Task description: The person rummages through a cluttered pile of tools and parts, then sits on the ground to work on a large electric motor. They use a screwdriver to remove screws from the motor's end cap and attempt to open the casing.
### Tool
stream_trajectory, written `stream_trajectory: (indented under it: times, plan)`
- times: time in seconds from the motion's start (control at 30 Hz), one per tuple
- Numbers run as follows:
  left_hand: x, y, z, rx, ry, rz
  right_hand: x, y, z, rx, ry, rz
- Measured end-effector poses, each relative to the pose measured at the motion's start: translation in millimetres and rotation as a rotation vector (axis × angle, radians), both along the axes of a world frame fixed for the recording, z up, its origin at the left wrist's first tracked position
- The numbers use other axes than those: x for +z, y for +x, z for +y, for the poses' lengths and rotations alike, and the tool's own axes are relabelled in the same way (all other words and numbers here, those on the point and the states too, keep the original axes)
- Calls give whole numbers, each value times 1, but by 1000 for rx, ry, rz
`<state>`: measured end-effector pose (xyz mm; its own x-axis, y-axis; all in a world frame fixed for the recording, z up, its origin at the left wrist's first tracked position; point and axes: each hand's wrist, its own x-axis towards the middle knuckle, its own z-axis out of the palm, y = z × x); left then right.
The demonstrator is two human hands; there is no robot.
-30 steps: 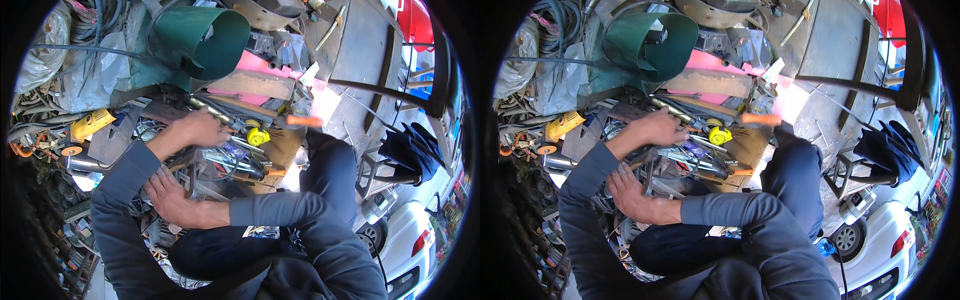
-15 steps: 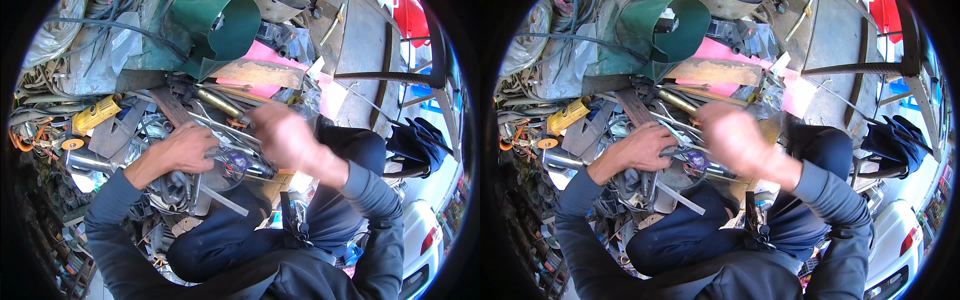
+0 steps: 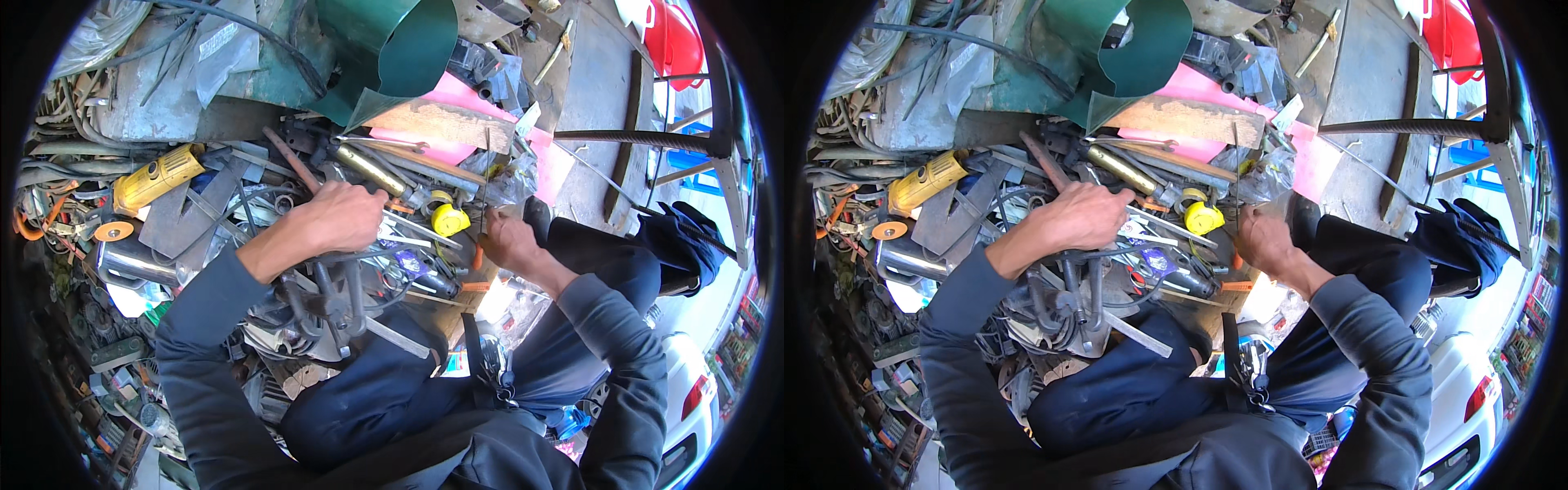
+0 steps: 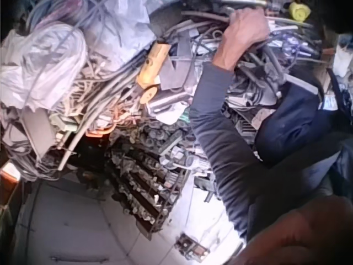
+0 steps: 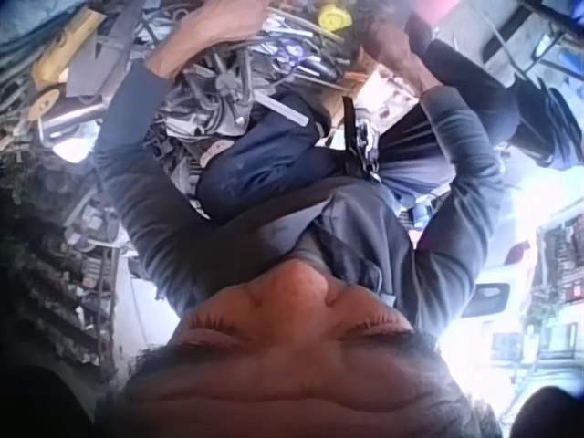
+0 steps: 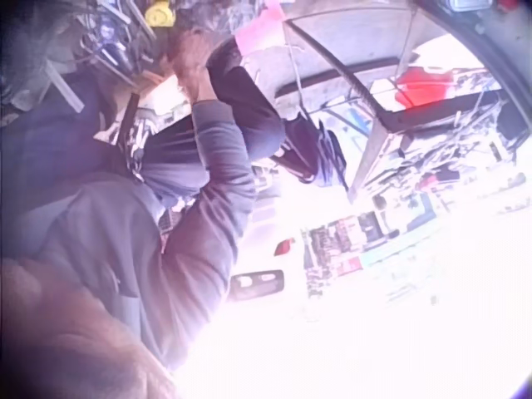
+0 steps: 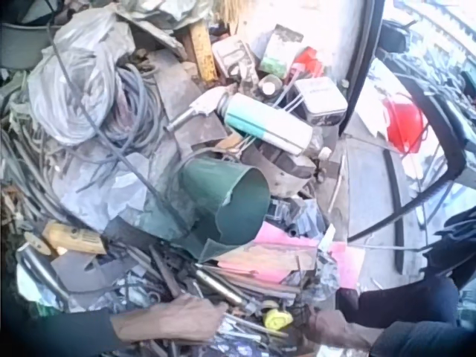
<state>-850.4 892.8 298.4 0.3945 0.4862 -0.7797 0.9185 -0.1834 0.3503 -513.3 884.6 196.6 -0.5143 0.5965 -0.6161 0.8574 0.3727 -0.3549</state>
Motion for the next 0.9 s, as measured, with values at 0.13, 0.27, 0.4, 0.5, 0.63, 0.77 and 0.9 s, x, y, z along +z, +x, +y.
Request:
stream_trajectory:
  times: [0.13,0.27,0.4,0.5,0.63,0.77,0.9]
  plan:
    - [-8,19,23,-65,-179,153,-38,6,-18,-183,-79,71]
    - [-15,8,5,-103,-194,213,26,-28,-25,-295,-95,236]
    - [-18,6,-5,-14,-72,132,70,-56,-12,-332,-112,431]
    - [-23,-3,-5,-71,-44,57,70,-106,26,-264,-289,558]
    - [-26,-15,-17,-151,104,-16,28,-154,41,-48,-278,339]
    - [-22,-21,-28,-134,190,-70,19,-170,30,73,-261,181]
    - [-26,-23,-38,-100,270,-97,16,-179,27,263,-138,30]
